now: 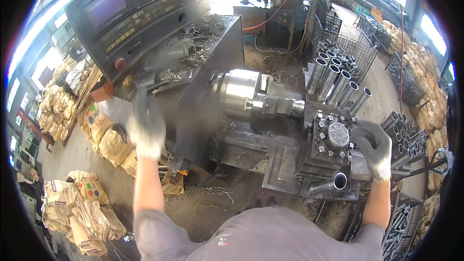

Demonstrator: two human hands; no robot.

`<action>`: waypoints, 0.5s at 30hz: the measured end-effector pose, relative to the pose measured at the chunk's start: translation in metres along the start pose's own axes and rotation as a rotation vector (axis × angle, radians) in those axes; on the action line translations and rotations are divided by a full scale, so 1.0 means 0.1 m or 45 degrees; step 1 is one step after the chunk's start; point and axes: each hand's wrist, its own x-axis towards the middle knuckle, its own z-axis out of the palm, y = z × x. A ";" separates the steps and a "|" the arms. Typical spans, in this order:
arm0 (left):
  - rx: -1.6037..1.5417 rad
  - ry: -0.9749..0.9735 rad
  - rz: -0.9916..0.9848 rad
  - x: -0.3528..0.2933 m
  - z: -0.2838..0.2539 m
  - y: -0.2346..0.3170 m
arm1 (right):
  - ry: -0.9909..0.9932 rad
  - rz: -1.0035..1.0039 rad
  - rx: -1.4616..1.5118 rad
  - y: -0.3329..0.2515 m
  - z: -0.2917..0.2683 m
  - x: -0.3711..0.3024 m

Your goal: The person operates a metal turning machine, repeatedly loading cylindrical metal tubes into the chuck, starting the machine, and removing the processed parts. The person places the finished parts into a nearby basket and continues the cycle with new tubes.

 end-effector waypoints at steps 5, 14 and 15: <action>0.603 -0.642 -0.252 1.50 0.73 -1.03 | 0.025 0.030 -0.022 -0.22 -0.07 -0.68; -0.502 -0.260 0.204 -0.55 0.02 0.73 | 0.191 0.186 0.079 0.23 -0.56 -1.58; -0.685 -0.215 0.379 -1.04 -0.06 0.99 | 0.207 0.215 0.120 0.36 -0.61 -1.63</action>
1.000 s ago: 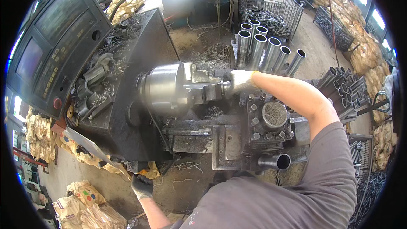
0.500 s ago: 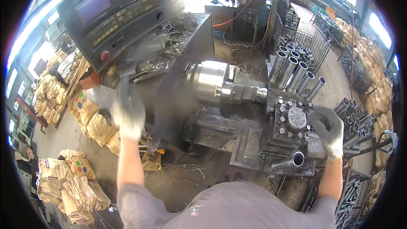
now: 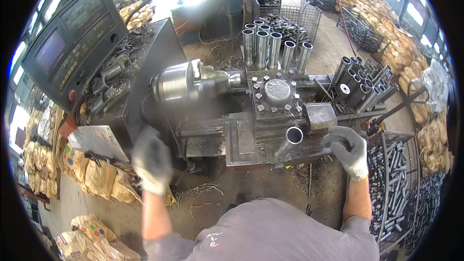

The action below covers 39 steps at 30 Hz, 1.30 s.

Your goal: The person operates a metal turning machine, repeatedly loading cylindrical metal tubes into the chuck, starting the machine, and removing the processed parts. The person places the finished parts into a nearby basket and continues the cycle with new tubes.

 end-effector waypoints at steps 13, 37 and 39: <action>0.400 -1.790 -2.130 -6.83 -1.22 1.94 | -0.557 -0.087 -0.460 1.34 0.69 0.50; 0.949 2.532 -3.052 -8.00 -0.43 7.82 | -3.197 -1.882 0.562 -0.83 3.60 -6.48; 0.733 3.275 -2.747 -7.89 0.31 8.31 | -3.451 -1.722 0.561 -1.12 3.49 -7.01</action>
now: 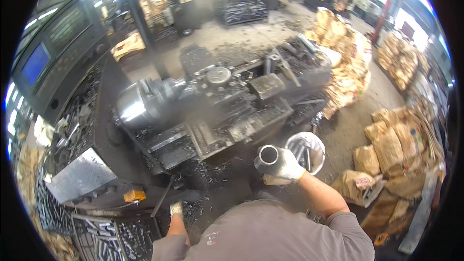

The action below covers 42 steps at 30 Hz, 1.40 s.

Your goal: The person operates a metal turning machine, repeatedly loading cylindrical metal tubes into the chuck, starting the machine, and removing the processed parts. The person places the finished parts into a nearby basket and continues the cycle with new tubes.

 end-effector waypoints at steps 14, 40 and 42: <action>-0.038 1.740 0.252 -1.76 -0.58 1.16 | -0.488 -0.356 -0.278 0.32 -0.24 2.05; -1.153 0.732 -0.010 -1.27 0.96 0.78 | -1.167 -0.540 -0.672 -1.07 0.80 5.17; -1.027 0.819 -0.136 -1.60 0.95 0.84 | -1.051 -0.096 0.008 -0.95 0.58 5.19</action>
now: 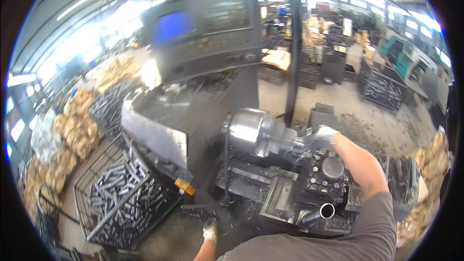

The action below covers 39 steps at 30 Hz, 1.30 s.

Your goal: The person operates a metal turning machine, repeatedly loading cylindrical metal tubes into the chuck, starting the machine, and removing the processed parts. The person places the finished parts into a nearby basket and continues the cycle with new tubes.

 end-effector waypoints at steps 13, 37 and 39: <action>-0.133 -0.197 -0.061 -0.14 -0.03 0.23 | 1.033 0.177 -0.455 2.56 -2.02 -0.19; 0.494 -0.532 1.867 -0.32 2.19 4.45 | 0.008 -0.416 -1.215 0.09 0.30 0.48; 0.571 -0.468 2.053 -0.16 2.29 4.59 | -0.274 -0.359 -1.225 0.05 0.05 0.42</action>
